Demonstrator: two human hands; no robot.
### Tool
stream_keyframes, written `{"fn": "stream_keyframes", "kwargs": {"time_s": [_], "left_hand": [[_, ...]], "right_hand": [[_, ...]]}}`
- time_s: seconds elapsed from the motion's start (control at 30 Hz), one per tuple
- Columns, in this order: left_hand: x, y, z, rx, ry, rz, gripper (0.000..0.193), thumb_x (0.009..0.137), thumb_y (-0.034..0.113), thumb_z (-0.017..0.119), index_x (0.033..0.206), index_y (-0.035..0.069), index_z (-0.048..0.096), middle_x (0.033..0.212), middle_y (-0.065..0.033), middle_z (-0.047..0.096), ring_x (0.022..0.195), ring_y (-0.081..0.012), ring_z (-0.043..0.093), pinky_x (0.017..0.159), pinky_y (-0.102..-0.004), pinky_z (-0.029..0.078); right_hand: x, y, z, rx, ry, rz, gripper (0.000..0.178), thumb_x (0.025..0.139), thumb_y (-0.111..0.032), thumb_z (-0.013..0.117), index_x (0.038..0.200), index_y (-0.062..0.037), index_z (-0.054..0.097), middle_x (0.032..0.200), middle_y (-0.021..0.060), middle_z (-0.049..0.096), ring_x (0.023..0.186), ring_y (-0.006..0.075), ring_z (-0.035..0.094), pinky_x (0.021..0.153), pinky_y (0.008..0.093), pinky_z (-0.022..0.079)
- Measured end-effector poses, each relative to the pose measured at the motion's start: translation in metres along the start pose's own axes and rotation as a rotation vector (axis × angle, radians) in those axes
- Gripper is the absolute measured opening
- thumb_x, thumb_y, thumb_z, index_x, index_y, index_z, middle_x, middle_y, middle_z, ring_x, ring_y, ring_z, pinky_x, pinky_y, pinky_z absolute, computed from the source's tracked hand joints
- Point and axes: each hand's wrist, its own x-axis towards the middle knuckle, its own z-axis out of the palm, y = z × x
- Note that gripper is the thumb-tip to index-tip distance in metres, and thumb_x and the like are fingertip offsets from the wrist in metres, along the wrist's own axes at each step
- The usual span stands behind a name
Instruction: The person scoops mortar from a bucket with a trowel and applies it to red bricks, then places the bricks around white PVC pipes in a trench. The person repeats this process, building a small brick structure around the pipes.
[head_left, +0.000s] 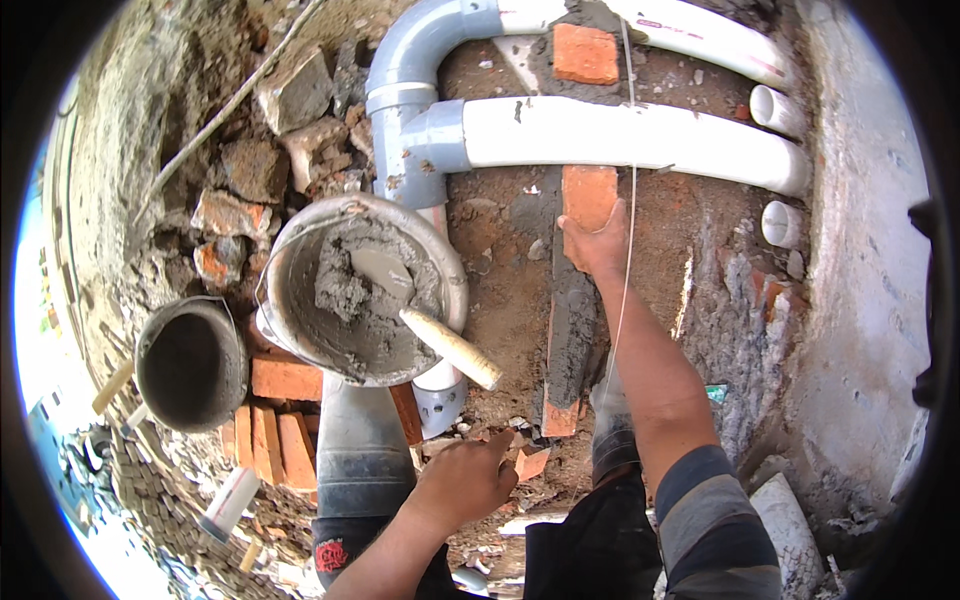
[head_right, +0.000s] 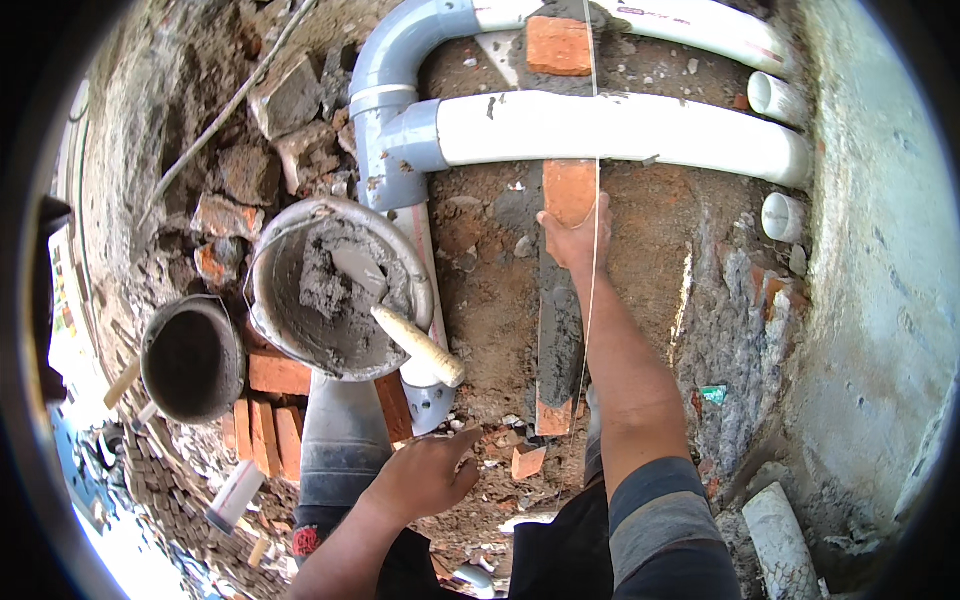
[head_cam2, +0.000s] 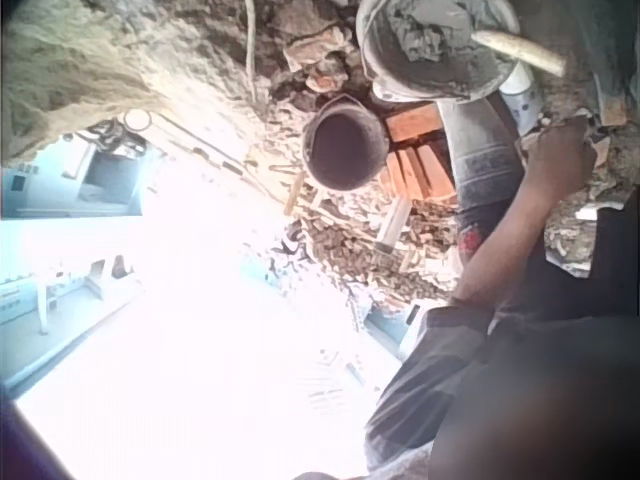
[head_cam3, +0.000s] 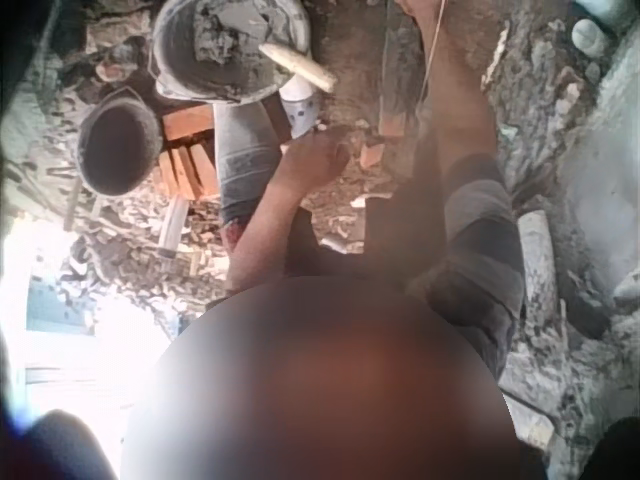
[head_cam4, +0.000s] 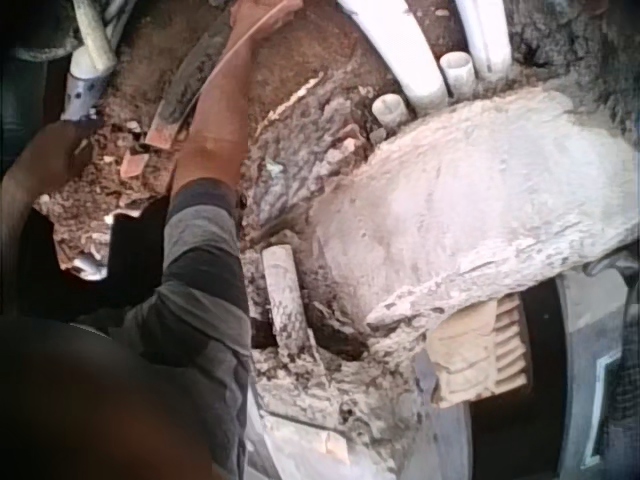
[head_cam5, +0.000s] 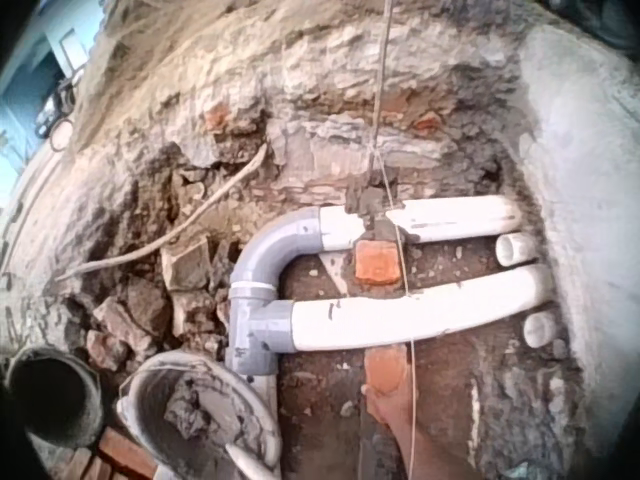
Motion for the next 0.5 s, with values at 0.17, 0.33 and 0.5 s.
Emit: {"fn": "stream_keyframes", "kwargs": {"time_s": [0.17,0.33,0.5], "left_hand": [[0.0002,-0.0004,0.0017,-0.053,0.006,0.031,0.047,0.088,0.022,0.06,0.129,0.0,0.056,0.08,-0.0244,0.068,0.081,-0.0417,0.068,0.077,-0.0523,0.054],[0.001,-0.0007,0.0023,-0.067,0.002,0.005,0.046,0.088,0.022,0.06,0.129,0.002,0.057,0.083,-0.0252,0.068,0.083,-0.0412,0.068,0.079,-0.0518,0.054],[0.0033,0.0031,0.0042,-0.05,0.062,0.032,0.043,0.088,0.021,0.06,0.127,0.004,0.059,0.085,-0.025,0.068,0.084,-0.0413,0.068,0.078,-0.0508,0.054]], "right_hand": [[-0.0068,-0.0075,0.0052,-0.036,0.097,-0.001,0.118,0.063,-0.039,0.093,0.148,0.0094,0.027,0.138,0.0313,0.046,0.129,0.0385,0.05,0.106,0.0435,0.045],[-0.0052,-0.0094,0.0068,-0.092,0.077,0.008,0.117,0.065,-0.042,0.091,0.149,0.0069,0.026,0.14,0.0301,0.044,0.13,0.041,0.048,0.106,0.0464,0.045],[-0.0015,-0.0048,0.0102,-0.03,-0.003,0.004,0.118,0.071,-0.047,0.086,0.152,0.0037,0.016,0.141,0.0282,0.041,0.127,0.0436,0.049,0.103,0.0498,0.048]]}}
